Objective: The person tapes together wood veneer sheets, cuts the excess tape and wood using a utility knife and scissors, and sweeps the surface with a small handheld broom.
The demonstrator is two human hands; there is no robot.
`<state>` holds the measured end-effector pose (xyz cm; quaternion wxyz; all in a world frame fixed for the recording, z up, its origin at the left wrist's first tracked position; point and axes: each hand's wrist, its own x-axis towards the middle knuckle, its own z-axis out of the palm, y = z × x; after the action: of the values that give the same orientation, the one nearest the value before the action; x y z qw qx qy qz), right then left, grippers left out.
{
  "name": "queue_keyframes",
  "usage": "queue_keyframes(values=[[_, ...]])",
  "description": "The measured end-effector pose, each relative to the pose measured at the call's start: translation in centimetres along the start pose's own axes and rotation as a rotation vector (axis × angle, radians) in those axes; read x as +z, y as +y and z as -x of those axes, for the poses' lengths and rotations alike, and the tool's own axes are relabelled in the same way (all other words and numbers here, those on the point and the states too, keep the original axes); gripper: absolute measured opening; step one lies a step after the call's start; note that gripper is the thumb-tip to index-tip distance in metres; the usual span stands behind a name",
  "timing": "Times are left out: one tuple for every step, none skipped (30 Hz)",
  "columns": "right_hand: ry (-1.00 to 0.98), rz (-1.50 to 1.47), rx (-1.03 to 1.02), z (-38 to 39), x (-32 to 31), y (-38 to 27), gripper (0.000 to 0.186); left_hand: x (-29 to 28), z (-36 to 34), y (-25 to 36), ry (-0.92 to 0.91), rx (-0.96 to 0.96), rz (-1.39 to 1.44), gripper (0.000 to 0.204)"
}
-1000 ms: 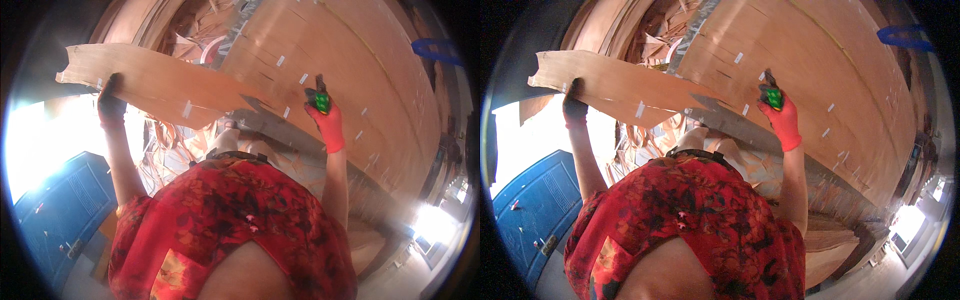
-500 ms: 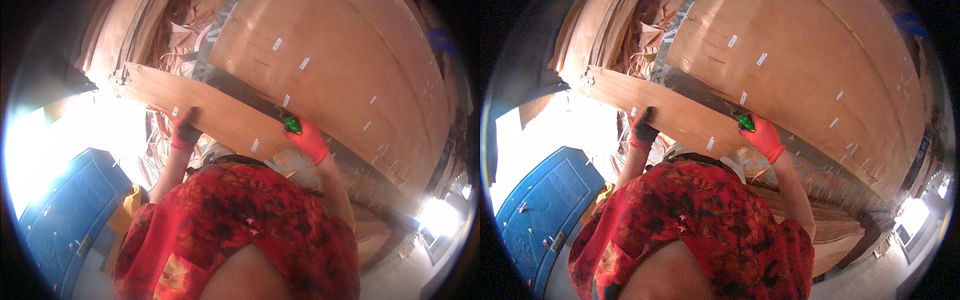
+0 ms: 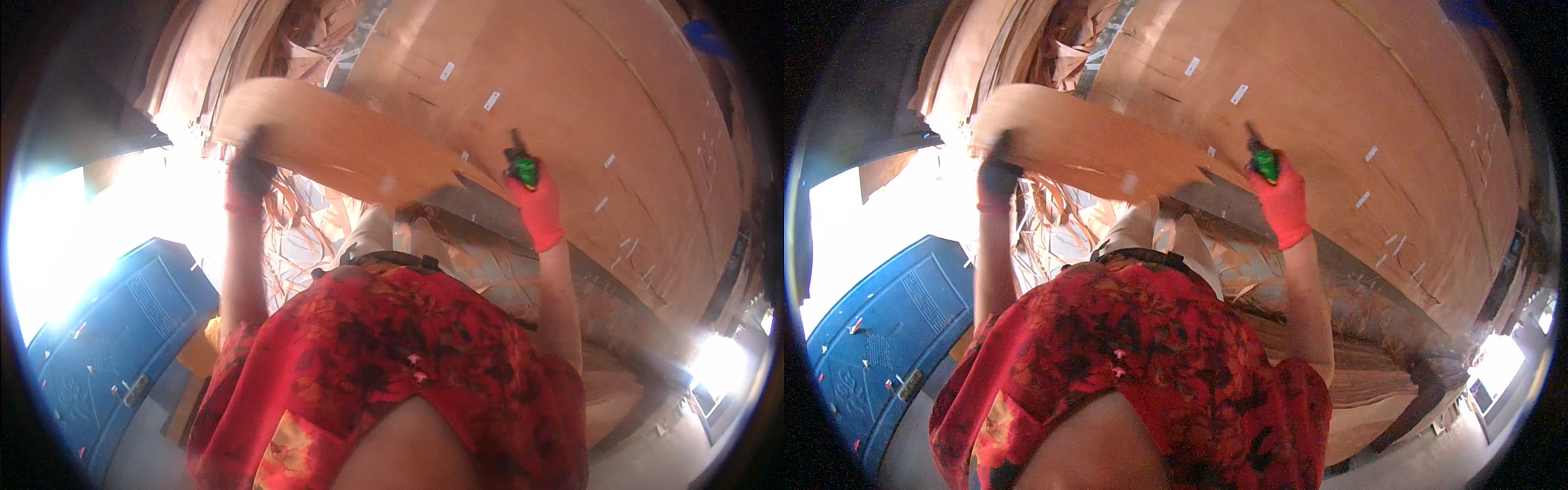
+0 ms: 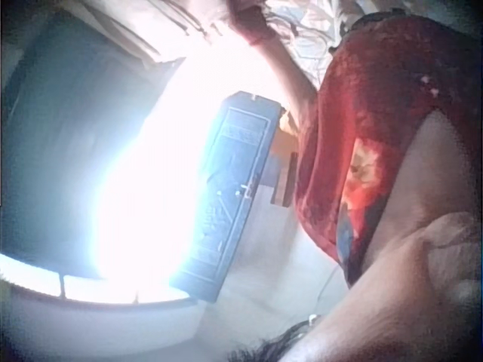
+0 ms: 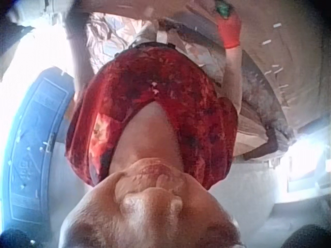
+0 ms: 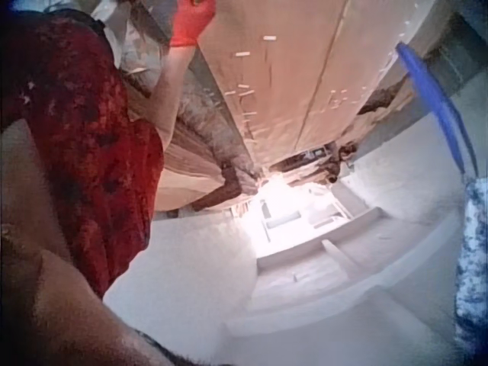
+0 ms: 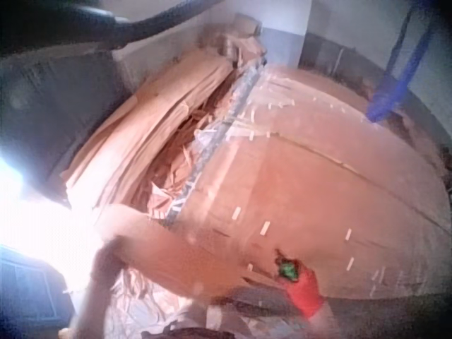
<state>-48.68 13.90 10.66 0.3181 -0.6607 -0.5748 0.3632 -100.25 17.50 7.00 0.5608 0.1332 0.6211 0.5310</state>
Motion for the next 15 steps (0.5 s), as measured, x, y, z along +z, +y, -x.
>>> queue_keyframes(values=[[0.041,-0.031,0.105,0.0,-0.8,-0.3,0.026,-0.7,0.5,5.2,0.034,0.181,0.000,0.047],[0.081,-0.062,0.209,0.0,-1.5,-0.5,0.026,-1.0,1.5,9.7,0.056,0.279,-0.088,0.049],[0.121,-0.090,0.307,0.1,-2.2,-0.8,0.026,-0.8,2.8,13.4,0.050,0.397,-0.051,0.051],[0.163,-0.094,0.289,0.1,-2.4,-1.0,0.026,-0.4,4.6,16.5,-0.056,0.548,-0.055,0.053],[0.143,-0.177,0.243,0.3,-2.6,-1.3,0.026,0.5,6.1,18.8,-0.073,0.658,-0.035,0.057],[0.135,-0.229,0.267,0.6,-2.5,-1.5,0.026,2.0,7.0,20.2,0.048,0.749,-0.140,0.058],[0.130,-0.278,0.298,0.9,-2.4,-1.8,0.026,3.6,7.9,20.7,0.131,0.855,-0.222,0.060],[0.117,-0.367,0.267,1.2,-2.0,-2.0,0.028,5.4,8.4,20.5,0.268,0.893,-0.294,0.051],[0.109,-0.453,0.240,1.5,-1.5,-2.2,0.029,7.3,8.3,19.9,0.283,0.917,-0.392,0.042],[0.098,-0.537,0.211,1.9,-1.0,-2.5,0.030,9.1,8.2,18.7,0.295,0.987,-0.570,0.034],[0.086,-0.572,0.206,2.2,-0.6,-2.8,0.032,11.0,7.8,17.2,0.353,1.040,-0.839,0.027],[0.070,-0.606,0.202,2.5,-0.4,-3.1,0.034,12.8,7.4,15.3,0.304,1.017,-0.923,0.021],[0.058,-0.632,0.225,2.8,-0.1,-3.4,0.036,14.6,7.1,13.1,0.271,1.026,-1.142,0.018],[0.042,-0.554,0.258,3.2,-0.2,-3.5,0.037,16.7,6.7,10.7,0.128,0.925,-1.230,0.012],[0.043,-0.609,0.237,3.7,-0.3,-3.6,0.035,18.2,6.9,7.9,-0.017,1.089,-1.148,0.028]])
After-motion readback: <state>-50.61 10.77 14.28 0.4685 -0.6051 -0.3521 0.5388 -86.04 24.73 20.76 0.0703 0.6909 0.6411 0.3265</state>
